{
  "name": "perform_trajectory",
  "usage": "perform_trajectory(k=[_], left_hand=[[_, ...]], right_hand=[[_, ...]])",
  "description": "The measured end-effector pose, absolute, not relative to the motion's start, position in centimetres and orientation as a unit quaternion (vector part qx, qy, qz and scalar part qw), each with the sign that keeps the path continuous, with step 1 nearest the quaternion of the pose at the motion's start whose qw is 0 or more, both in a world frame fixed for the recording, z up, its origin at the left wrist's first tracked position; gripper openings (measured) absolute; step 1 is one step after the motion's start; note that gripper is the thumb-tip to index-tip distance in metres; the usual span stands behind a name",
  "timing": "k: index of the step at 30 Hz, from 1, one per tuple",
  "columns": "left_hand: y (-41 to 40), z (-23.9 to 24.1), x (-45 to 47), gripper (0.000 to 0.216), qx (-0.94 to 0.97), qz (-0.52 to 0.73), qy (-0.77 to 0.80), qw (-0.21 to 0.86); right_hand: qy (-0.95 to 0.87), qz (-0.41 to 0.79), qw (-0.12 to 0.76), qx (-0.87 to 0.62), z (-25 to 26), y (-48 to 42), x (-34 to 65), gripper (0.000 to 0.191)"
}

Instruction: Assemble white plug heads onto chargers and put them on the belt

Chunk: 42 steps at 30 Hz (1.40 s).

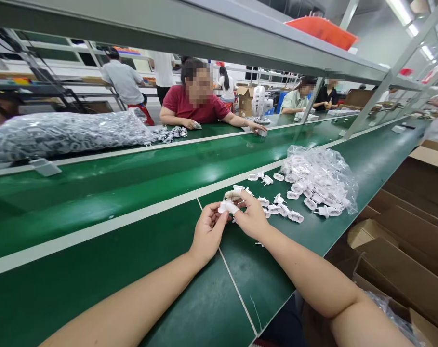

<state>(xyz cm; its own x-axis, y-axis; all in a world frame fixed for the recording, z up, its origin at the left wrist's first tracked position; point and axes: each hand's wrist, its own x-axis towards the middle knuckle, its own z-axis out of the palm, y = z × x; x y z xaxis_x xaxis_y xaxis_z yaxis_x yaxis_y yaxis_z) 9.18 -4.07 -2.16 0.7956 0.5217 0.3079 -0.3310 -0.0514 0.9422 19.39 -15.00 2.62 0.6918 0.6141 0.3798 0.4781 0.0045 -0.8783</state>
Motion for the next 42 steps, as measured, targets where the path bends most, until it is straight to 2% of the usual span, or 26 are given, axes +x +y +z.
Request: perform_trajectory(k=[3,8,16,21,32,42], left_hand=[[-4.2,-2.5,9.1,0.041,0.661,0.322,0.055,0.675],[-4.0,-2.8,9.0,0.029,0.673,0.337,0.049,0.657],[-3.6,-3.1,9.0,0.02,0.693,0.345,0.044,0.631],[-3.6,-2.8,8.7,0.015,0.708,0.357,0.038,0.608],[-3.9,-2.0,7.7,0.017,0.734,0.387,0.01,0.558],[-4.1,-2.1,7.5,0.019,0.73,0.403,0.005,0.551]], right_hand=[[-0.382,0.052,0.609,-0.694,3.1,-15.1,19.2,0.027],[-0.377,0.058,0.616,-0.69,3.6,-15.3,18.7,0.029],[-0.367,0.08,0.623,-0.686,3.8,-15.3,18.5,0.028],[-0.292,0.172,0.689,-0.641,4.3,-15.2,18.4,0.03],[-0.194,0.289,0.733,-0.584,4.9,-15.2,18.7,0.037],[-0.17,0.3,0.746,-0.569,5.3,-15.2,18.4,0.034]])
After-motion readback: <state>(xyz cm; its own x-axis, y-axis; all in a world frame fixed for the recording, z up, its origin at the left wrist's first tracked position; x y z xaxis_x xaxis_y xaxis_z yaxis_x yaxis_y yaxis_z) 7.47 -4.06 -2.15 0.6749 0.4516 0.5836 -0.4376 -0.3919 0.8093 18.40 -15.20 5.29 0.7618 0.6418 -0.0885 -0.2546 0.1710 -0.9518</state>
